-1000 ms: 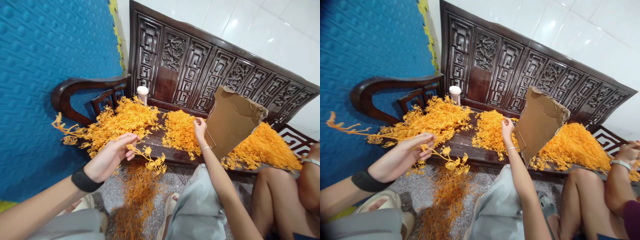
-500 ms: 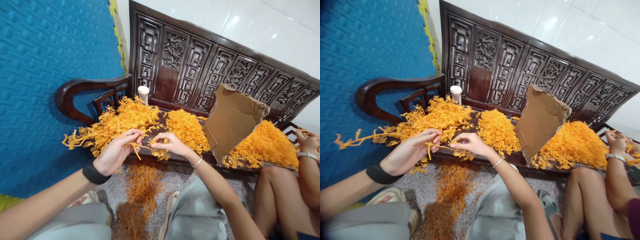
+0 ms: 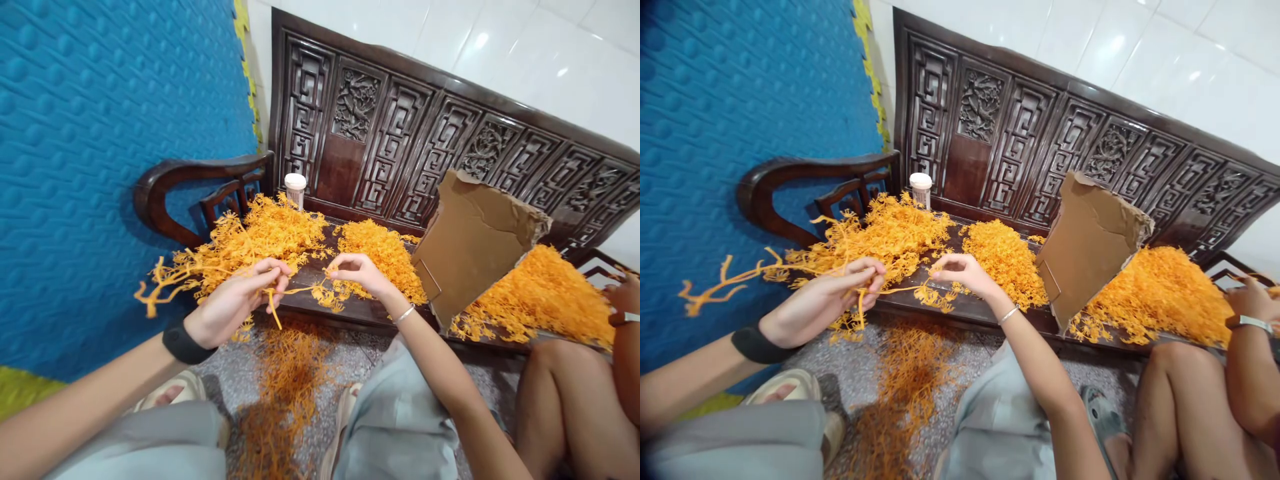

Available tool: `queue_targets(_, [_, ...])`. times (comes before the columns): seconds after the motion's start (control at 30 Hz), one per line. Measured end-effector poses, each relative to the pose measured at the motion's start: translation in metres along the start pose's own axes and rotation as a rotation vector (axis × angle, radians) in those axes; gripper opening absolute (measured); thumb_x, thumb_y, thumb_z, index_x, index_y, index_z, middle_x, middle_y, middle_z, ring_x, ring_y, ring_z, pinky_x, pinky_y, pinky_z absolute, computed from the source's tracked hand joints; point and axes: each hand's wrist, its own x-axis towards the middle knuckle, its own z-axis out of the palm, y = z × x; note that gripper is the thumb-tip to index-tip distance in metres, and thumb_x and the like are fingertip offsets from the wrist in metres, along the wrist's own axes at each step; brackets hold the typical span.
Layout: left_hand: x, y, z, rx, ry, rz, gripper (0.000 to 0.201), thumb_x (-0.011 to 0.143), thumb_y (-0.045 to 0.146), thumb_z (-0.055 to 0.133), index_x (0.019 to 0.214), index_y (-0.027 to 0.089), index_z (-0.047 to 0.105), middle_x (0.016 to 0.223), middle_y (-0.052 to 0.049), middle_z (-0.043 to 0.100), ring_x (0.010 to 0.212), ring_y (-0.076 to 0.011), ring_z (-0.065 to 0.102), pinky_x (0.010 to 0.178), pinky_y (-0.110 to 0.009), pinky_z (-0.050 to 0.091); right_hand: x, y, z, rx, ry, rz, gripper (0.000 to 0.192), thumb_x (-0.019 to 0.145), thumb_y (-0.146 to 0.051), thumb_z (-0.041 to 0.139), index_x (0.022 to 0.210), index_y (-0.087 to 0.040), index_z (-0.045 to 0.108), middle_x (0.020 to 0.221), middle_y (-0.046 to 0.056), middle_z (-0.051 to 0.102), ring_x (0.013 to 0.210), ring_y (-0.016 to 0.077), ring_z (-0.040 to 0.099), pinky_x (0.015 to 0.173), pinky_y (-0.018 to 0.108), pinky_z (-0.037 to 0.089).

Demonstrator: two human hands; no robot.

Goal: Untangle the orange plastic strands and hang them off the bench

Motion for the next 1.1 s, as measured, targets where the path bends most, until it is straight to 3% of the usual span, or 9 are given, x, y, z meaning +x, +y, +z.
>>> queue_targets(0.13, [-0.006, 0.002, 0.004, 0.098, -0.147, -0.044, 0.017, 0.080, 0.033, 0.043, 0.078, 0.019, 0.053, 0.063, -0.001, 0.052, 0.056, -0.0132, 0.047, 0.054, -0.025, 0.037, 0.001, 0.004, -0.005, 0.027, 0.031, -0.011, 0.010, 0.060, -0.023, 0.065, 0.066, -0.016, 0.059, 0.072, -0.001, 0.060, 0.068, 0.0096, 0.055, 0.067, 0.023, 0.043])
queue_targets(0.2, [-0.008, 0.004, 0.006, 0.137, -0.156, -0.049, 0.020, 0.080, 0.035, 0.042, 0.072, 0.019, 0.052, 0.055, 0.000, 0.048, 0.051, -0.0125, 0.043, 0.051, -0.024, 0.033, 0.003, 0.007, -0.004, 0.026, 0.054, 0.001, 0.008, 0.059, -0.021, 0.064, 0.062, -0.016, 0.058, 0.069, -0.001, 0.060, 0.065, 0.0094, 0.055, 0.065, 0.023, 0.043])
queue_targets(0.33, [-0.007, 0.002, 0.007, 0.175, -0.046, -0.003, 0.025, 0.079, 0.035, 0.043, 0.061, 0.018, 0.049, 0.044, 0.004, 0.036, 0.042, -0.0095, 0.027, 0.044, -0.022, 0.023, 0.007, 0.011, 0.001, -0.028, 0.218, 0.031, 0.005, 0.056, -0.018, 0.060, 0.055, -0.015, 0.056, 0.057, -0.002, 0.057, 0.056, 0.0087, 0.051, 0.058, 0.022, 0.041])
queue_targets(0.57, [0.002, -0.015, 0.012, 0.093, 0.053, -0.003, 0.030, 0.079, 0.031, 0.044, 0.052, 0.017, 0.041, 0.041, 0.007, 0.024, 0.042, -0.0080, 0.018, 0.043, -0.020, 0.021, 0.011, 0.019, 0.016, -0.163, 0.459, 0.105, 0.009, 0.055, -0.018, 0.052, 0.047, -0.015, 0.051, 0.046, -0.004, 0.049, 0.047, 0.0075, 0.042, 0.049, 0.020, 0.033])
queue_targets(0.7, [0.001, -0.017, 0.016, 0.056, 0.097, -0.005, 0.028, 0.078, 0.030, 0.046, 0.053, 0.017, 0.040, 0.041, 0.007, 0.022, 0.042, -0.0080, 0.016, 0.042, -0.020, 0.019, 0.011, 0.020, 0.021, -0.327, 0.566, 0.027, 0.013, 0.059, -0.021, 0.052, 0.048, -0.017, 0.047, 0.048, -0.004, 0.045, 0.049, 0.0077, 0.040, 0.050, 0.021, 0.033])
queue_targets(0.77, [-0.006, -0.014, 0.013, 0.032, 0.144, -0.037, 0.027, 0.076, 0.031, 0.047, 0.054, 0.018, 0.041, 0.043, 0.007, 0.019, 0.042, -0.0081, 0.014, 0.041, -0.020, 0.017, 0.010, 0.021, 0.008, -0.406, 0.706, -0.042, 0.015, 0.060, -0.022, 0.052, 0.049, -0.017, 0.044, 0.050, -0.004, 0.044, 0.050, 0.0078, 0.039, 0.051, 0.021, 0.033])
queue_targets(0.87, [-0.021, -0.004, 0.003, 0.052, 0.193, -0.079, 0.029, 0.076, 0.034, 0.047, 0.053, 0.018, 0.038, 0.045, 0.007, 0.018, 0.043, -0.0087, 0.013, 0.040, -0.021, 0.017, 0.004, 0.024, -0.038, -0.464, 1.020, -0.080, 0.014, 0.061, -0.023, 0.050, 0.050, -0.017, 0.043, 0.051, -0.004, 0.042, 0.052, 0.0085, 0.038, 0.054, 0.022, 0.034])
queue_targets(1.0, [-0.037, 0.004, -0.011, 0.173, 0.244, -0.016, 0.030, 0.077, 0.039, 0.046, 0.055, 0.019, 0.041, 0.046, 0.005, 0.025, 0.047, -0.0103, 0.020, 0.046, -0.021, 0.024, -0.008, 0.034, -0.105, -0.558, 1.221, -0.189, 0.016, 0.066, -0.029, 0.049, 0.067, -0.014, 0.054, 0.070, 0.002, 0.053, 0.066, 0.0121, 0.047, 0.065, 0.025, 0.038])
queue_targets(1.1, [-0.038, -0.001, -0.017, 0.207, 0.229, -0.096, 0.028, 0.078, 0.040, 0.045, 0.058, 0.020, 0.045, 0.046, 0.005, 0.026, 0.048, -0.0109, 0.021, 0.049, -0.021, 0.025, -0.011, 0.045, -0.134, -0.692, 1.340, -0.206, 0.019, 0.068, -0.031, 0.047, 0.070, -0.014, 0.056, 0.078, 0.005, 0.053, 0.071, 0.0133, 0.048, 0.069, 0.026, 0.038])
